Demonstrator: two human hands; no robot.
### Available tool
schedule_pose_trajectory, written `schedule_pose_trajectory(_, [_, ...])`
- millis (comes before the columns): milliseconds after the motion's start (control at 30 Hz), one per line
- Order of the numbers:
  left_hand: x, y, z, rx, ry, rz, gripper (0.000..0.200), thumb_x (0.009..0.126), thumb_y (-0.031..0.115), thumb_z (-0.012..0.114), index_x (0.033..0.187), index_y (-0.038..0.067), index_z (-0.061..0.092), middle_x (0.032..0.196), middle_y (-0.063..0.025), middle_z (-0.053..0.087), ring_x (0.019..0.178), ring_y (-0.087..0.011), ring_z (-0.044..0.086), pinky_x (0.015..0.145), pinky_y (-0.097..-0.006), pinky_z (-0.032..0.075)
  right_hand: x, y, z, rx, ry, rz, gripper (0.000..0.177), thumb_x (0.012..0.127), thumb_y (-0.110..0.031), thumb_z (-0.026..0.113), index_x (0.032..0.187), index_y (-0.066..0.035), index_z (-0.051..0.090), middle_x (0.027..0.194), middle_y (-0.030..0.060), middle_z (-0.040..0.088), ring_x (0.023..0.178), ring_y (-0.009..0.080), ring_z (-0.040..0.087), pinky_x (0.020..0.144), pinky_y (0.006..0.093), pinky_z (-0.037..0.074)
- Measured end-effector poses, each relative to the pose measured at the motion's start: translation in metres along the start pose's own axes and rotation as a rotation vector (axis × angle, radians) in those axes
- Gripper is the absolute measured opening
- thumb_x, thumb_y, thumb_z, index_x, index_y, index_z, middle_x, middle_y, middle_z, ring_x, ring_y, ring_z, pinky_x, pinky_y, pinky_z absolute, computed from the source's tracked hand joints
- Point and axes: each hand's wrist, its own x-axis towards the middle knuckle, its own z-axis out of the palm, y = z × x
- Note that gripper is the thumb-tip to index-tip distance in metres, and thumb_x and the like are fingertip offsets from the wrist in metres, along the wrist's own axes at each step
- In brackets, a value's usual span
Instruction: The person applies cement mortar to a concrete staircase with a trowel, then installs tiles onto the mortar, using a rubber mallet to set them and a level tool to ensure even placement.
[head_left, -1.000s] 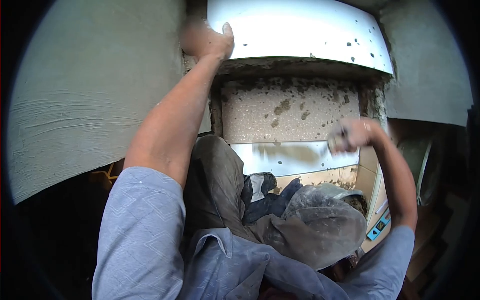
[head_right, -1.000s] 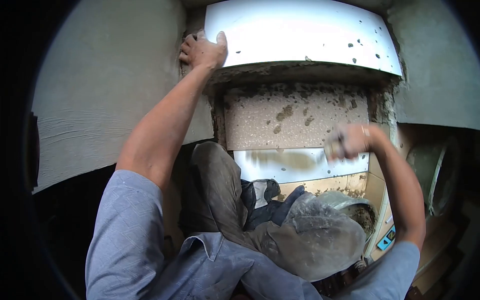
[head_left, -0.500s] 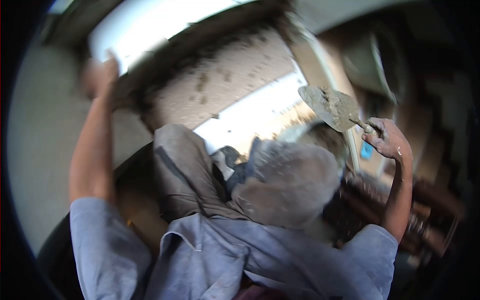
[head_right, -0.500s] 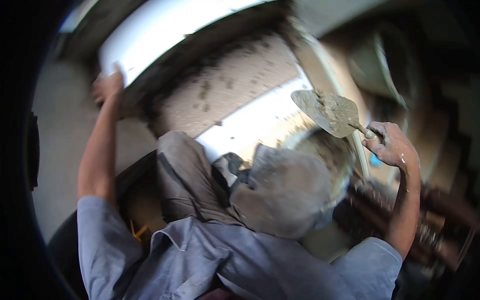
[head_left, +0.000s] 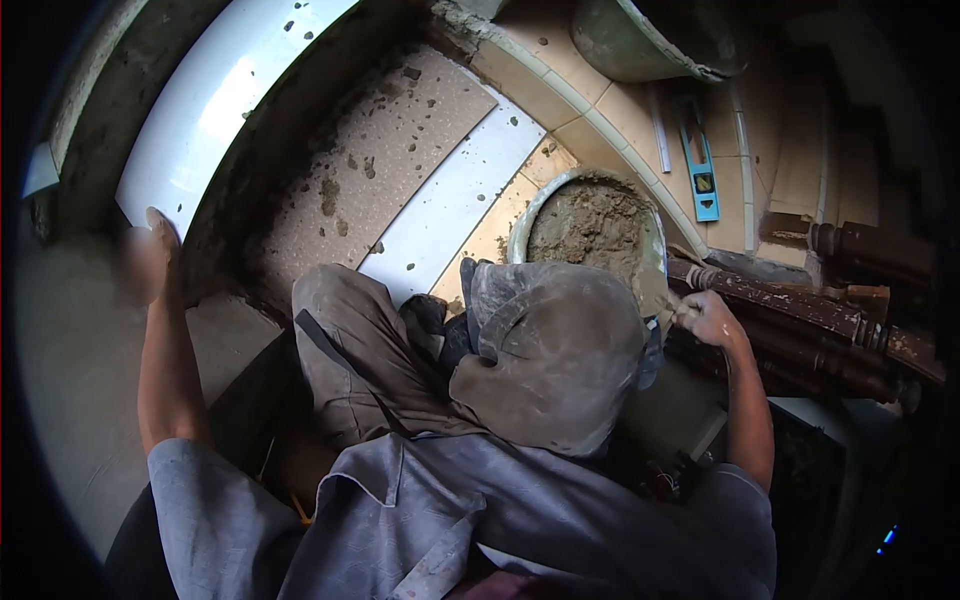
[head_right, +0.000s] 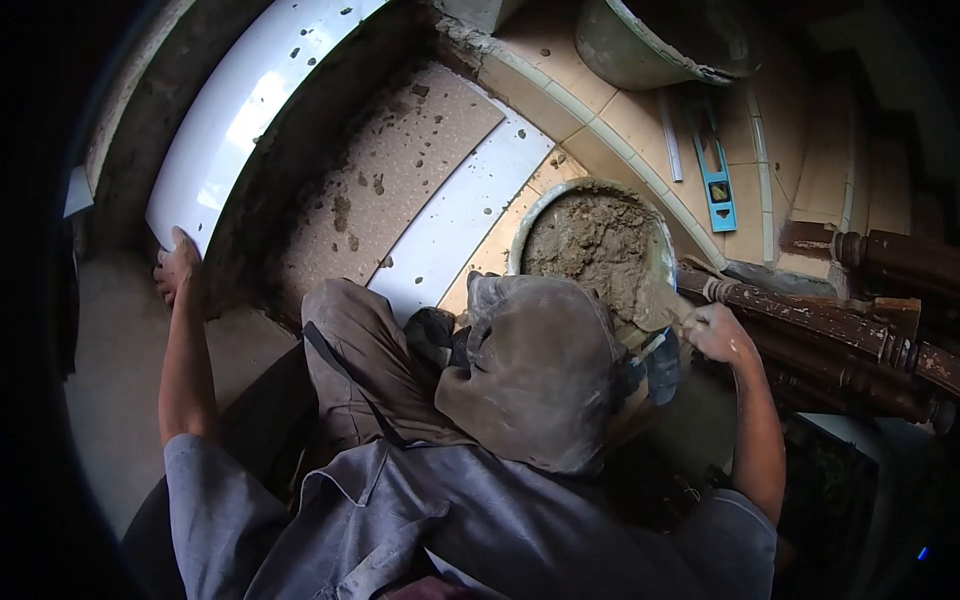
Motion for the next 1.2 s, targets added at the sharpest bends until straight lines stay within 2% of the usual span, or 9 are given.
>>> schedule_pose_trajectory(133, [0.0,0.0,-0.001,0.008,0.006,0.011,0.081,0.084,0.069,0.043,0.142,0.013,0.043,0.147,-0.0215,0.034,0.136,-0.043,0.027,0.109,-0.0569,0.019,-0.035,0.035,0.024,0.425,-0.007,0.109,0.013,0.084,-0.009,0.069,0.076,-0.001,0.063,0.059,-0.001,0.053,0.045,0.0056,0.047,0.042,0.023,0.036])
schedule_pose_trajectory(267, [-0.002,0.004,0.004,0.043,0.013,-0.016,0.076,0.085,0.067,0.044,0.137,0.012,0.048,0.143,-0.0202,0.038,0.134,-0.042,0.029,0.108,-0.0578,0.02,-0.032,-0.006,0.016,0.341,0.077,0.126,0.015,0.083,-0.013,0.07,0.086,0.002,0.065,0.067,0.0057,0.06,0.056,0.0142,0.058,0.054,0.0292,0.047])
schedule_pose_trajectory(400, [-0.012,0.008,-0.003,-0.063,0.0,-0.022,0.072,0.086,0.06,0.048,0.136,0.008,0.048,0.145,-0.0211,0.034,0.136,-0.0405,0.026,0.11,-0.0557,0.016,0.02,-0.06,-0.007,0.014,0.327,-0.351,0.029,0.076,-0.018,0.074,0.094,0.004,0.066,0.071,0.0136,0.064,0.071,0.0228,0.062,0.071,0.0373,0.05])
schedule_pose_trajectory(667, [-0.016,0.004,-0.008,-0.118,0.025,0.017,0.073,0.086,0.059,0.044,0.141,0.011,0.045,0.147,-0.0216,0.033,0.137,-0.0406,0.025,0.111,-0.0538,0.016,0.121,-0.304,-0.033,-0.354,-0.241,-0.646,0.033,0.077,-0.022,0.074,0.095,0.003,0.064,0.076,0.0203,0.064,0.068,0.0304,0.061,0.067,0.0377,0.047])
schedule_pose_trajectory(767, [-0.02,0.004,-0.012,-0.136,0.023,0.012,0.072,0.087,0.057,0.045,0.141,0.009,0.045,0.146,-0.0212,0.033,0.136,-0.0392,0.026,0.111,-0.0539,0.016,0.156,-0.366,-0.021,-0.443,-0.671,-1.061,0.033,0.077,-0.026,0.075,0.093,0.002,0.067,0.072,0.0164,0.065,0.059,0.0245,0.06,0.059,0.035,0.047])
schedule_pose_trajectory(867, [-0.02,0.002,-0.013,-0.138,0.041,0.017,0.072,0.087,0.056,0.046,0.14,0.008,0.045,0.145,-0.0213,0.034,0.135,-0.0388,0.026,0.11,-0.0537,0.016,0.169,-0.457,0.002,-0.678,-1.049,-0.573,0.021,0.075,-0.017,0.072,0.09,-0.003,0.071,0.066,0.0061,0.064,0.054,0.0138,0.058,0.049,0.0303,0.046])
schedule_pose_trajectory(1000, [-0.022,0.003,-0.021,-0.151,-0.034,0.013,0.071,0.089,0.051,0.049,0.142,0.005,0.04,0.145,-0.0209,0.031,0.136,-0.0349,0.025,0.11,-0.0483,0.018,0.226,-0.548,0.033,-0.432,-0.662,-0.731,0.008,0.075,-0.008,0.069,0.074,0.0,0.067,0.058,0.0017,0.059,0.045,0.0087,0.051,0.041,0.0258,0.041])
schedule_pose_trajectory(1067, [-0.021,0.002,-0.024,-0.166,-0.023,0.011,0.071,0.089,0.05,0.047,0.143,0.005,0.039,0.145,-0.0208,0.031,0.136,-0.0351,0.024,0.111,-0.0482,0.017,0.232,-0.568,0.02,-0.395,-0.728,-0.76,0.012,0.075,-0.01,0.069,0.069,-0.001,0.064,0.055,0.001,0.056,0.043,0.0082,0.048,0.039,0.0252,0.038])
schedule_pose_trajectory(1200, [-0.025,0.002,-0.023,-0.178,-0.031,0.014,0.071,0.089,0.05,0.046,0.143,0.006,0.039,0.146,-0.0207,0.03,0.137,-0.0349,0.023,0.111,-0.0484,0.016,0.226,-0.536,0.04,-0.787,-0.437,-0.993,0.021,0.078,-0.018,0.072,0.077,-0.002,0.058,0.058,0.006,0.055,0.055,0.0174,0.052,0.054,0.0322,0.042])
